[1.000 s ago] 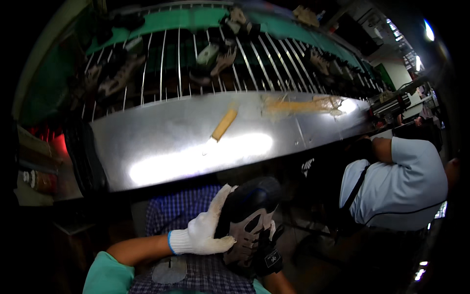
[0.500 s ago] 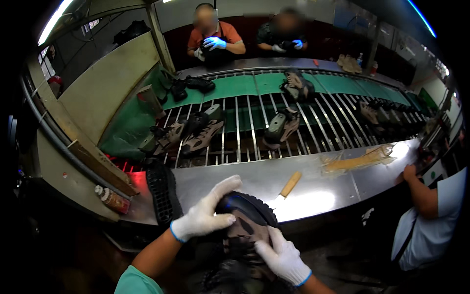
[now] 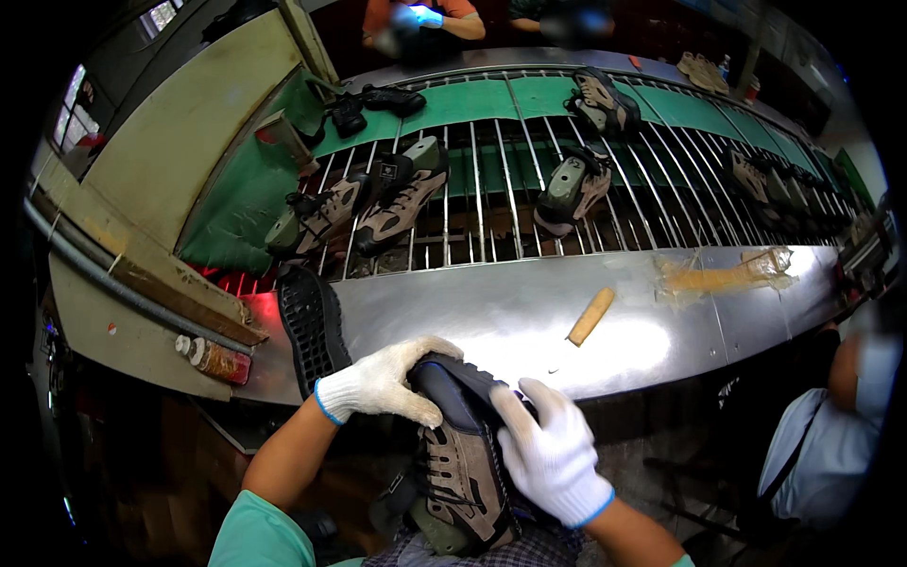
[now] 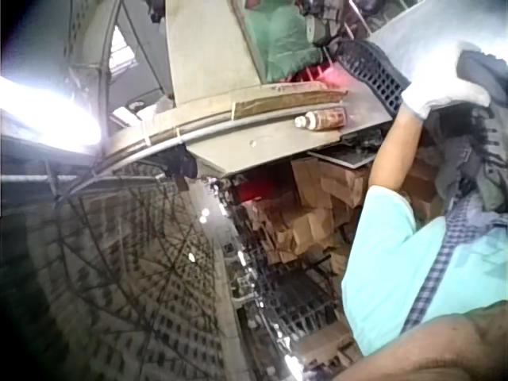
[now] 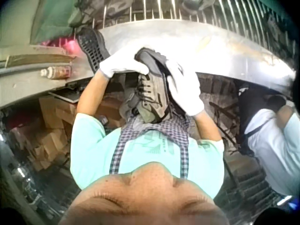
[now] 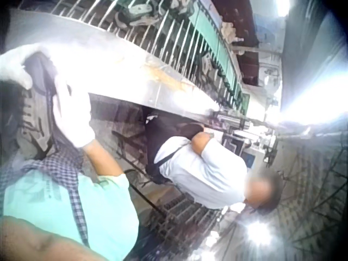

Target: The person wipes the outer surfaces and soles of shoes with a cloth, then places the shoes and shoe soles onto a conveyor belt.

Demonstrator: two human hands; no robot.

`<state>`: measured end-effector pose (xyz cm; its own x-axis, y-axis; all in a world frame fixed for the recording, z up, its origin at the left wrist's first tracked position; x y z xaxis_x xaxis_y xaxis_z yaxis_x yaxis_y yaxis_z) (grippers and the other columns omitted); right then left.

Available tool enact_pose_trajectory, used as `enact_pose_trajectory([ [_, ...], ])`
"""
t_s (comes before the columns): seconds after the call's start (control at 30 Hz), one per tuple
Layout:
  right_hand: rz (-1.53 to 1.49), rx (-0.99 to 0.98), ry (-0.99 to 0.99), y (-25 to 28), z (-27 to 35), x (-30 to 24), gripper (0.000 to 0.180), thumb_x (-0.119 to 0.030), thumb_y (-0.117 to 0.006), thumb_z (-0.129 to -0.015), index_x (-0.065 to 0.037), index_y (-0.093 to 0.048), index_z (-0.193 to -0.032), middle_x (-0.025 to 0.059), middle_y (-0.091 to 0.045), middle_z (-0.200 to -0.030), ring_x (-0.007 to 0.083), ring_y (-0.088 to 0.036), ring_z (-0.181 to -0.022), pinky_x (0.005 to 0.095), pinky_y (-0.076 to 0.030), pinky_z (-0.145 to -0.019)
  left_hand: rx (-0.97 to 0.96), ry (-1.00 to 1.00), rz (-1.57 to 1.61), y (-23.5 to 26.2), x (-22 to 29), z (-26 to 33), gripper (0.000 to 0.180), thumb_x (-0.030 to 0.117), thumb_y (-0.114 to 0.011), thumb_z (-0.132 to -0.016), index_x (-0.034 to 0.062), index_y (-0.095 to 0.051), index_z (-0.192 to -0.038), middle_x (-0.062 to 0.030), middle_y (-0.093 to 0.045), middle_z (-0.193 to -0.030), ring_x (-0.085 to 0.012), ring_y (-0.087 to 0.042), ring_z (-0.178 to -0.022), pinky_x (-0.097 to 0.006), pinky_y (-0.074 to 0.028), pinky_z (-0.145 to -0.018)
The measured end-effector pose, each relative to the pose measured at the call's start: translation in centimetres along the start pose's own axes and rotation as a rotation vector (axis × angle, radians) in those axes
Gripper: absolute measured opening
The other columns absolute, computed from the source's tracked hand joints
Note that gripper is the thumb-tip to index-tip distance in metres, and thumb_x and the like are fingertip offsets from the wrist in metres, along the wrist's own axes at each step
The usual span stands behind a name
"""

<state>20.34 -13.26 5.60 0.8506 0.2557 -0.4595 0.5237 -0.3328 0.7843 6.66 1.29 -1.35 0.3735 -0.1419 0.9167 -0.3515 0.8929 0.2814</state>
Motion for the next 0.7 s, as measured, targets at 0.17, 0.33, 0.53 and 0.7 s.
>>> enact_pose_trajectory([
  [0.17, -0.160, -0.240, -0.126, -4.5, -6.2, 2.8, 0.039, -0.020, -0.065, -0.102, -0.009, -0.063, -0.139, 0.0198, -0.073, -0.120, 0.0375, -0.075, -0.100, 0.0468, -0.061, -0.087, 0.024, -0.006, -0.085, 0.1, 0.8, -0.9, 0.099, 0.040, -0.098, -0.072, -0.0028, -0.053, -0.149, -0.0199, -0.066, -0.139, -0.0295, -0.062, -0.131, -0.039, -0.049, -0.113],
  [0.33, -0.330, -0.451, -0.327, -7.4, -8.4, 4.9, 0.039, -0.029, -0.054, -0.109, -0.006, -0.062, -0.140, 0.0251, -0.077, -0.113, 0.0423, -0.076, -0.101, 0.0498, -0.060, -0.091, 0.066, 0.048, -0.158, 0.4, 0.3, -1.0, 0.097, 0.053, -0.093, -0.075, 0.0000, -0.058, -0.147, -0.0211, -0.065, -0.142, -0.0334, -0.063, -0.133, -0.041, -0.048, -0.115],
  [0.53, -0.284, -0.538, -0.189, -2.2, -2.2, 0.7, 0.072, -0.030, -0.072, -0.096, 0.000, -0.044, -0.155, 0.0283, -0.068, -0.121, 0.0431, -0.075, -0.099, 0.0478, -0.062, -0.088, 0.082, -0.003, -0.290, 0.2, 1.6, 2.2, 0.082, 0.053, -0.088, -0.084, 0.0054, -0.062, -0.145, -0.0176, -0.069, -0.135, -0.0358, -0.065, -0.131, -0.043, -0.050, -0.113],
  [0.7, -0.272, -0.648, -0.235, -3.9, 1.0, 1.6, 0.081, -0.016, -0.072, -0.086, 0.002, -0.038, -0.158, 0.0308, -0.059, -0.136, 0.0451, -0.071, -0.113, 0.0495, -0.062, -0.094, 0.178, -0.190, -0.454, 0.1, 3.9, 1.3, 0.045, 0.041, -0.069, -0.099, 0.0030, -0.073, -0.124, -0.0199, -0.075, -0.117, -0.0381, -0.072, -0.110, -0.045, -0.057, -0.096],
])
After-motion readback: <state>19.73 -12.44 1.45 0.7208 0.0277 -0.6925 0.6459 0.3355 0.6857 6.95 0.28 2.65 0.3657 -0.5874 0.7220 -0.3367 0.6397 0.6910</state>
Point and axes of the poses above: each hand's wrist, its own z-axis away from the middle knuckle, its own y-axis out of the back of the hand, x = y × z, the point moved 10 cm from there along -z, towards the middle knuckle
